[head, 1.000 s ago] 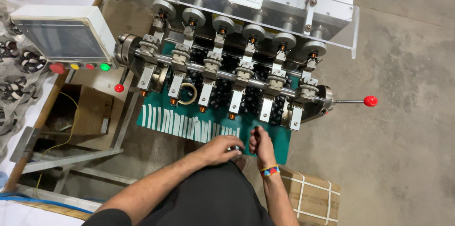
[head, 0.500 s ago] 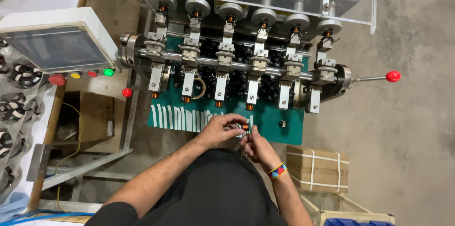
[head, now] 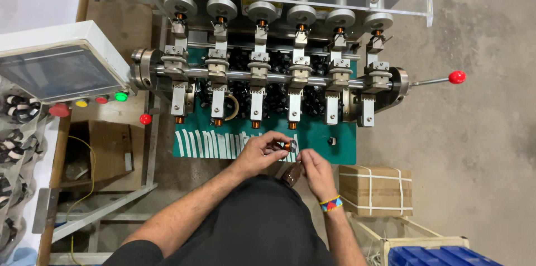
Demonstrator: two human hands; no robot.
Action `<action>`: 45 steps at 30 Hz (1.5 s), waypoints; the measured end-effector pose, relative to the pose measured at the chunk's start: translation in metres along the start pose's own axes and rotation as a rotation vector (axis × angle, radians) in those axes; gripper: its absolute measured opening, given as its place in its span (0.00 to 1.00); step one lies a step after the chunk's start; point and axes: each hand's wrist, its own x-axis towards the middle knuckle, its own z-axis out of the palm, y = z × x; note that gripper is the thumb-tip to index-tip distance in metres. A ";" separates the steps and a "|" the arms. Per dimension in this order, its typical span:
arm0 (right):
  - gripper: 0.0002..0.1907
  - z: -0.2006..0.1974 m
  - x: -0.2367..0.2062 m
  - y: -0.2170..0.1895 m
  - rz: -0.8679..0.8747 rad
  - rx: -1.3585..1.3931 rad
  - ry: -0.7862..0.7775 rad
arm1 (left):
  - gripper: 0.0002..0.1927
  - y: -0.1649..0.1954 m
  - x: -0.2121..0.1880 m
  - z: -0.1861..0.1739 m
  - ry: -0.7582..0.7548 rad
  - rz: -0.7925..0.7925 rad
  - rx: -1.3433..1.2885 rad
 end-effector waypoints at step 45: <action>0.18 -0.032 0.122 0.128 -0.305 -0.789 0.059 | 0.18 -0.028 -0.005 0.050 0.205 -0.286 0.441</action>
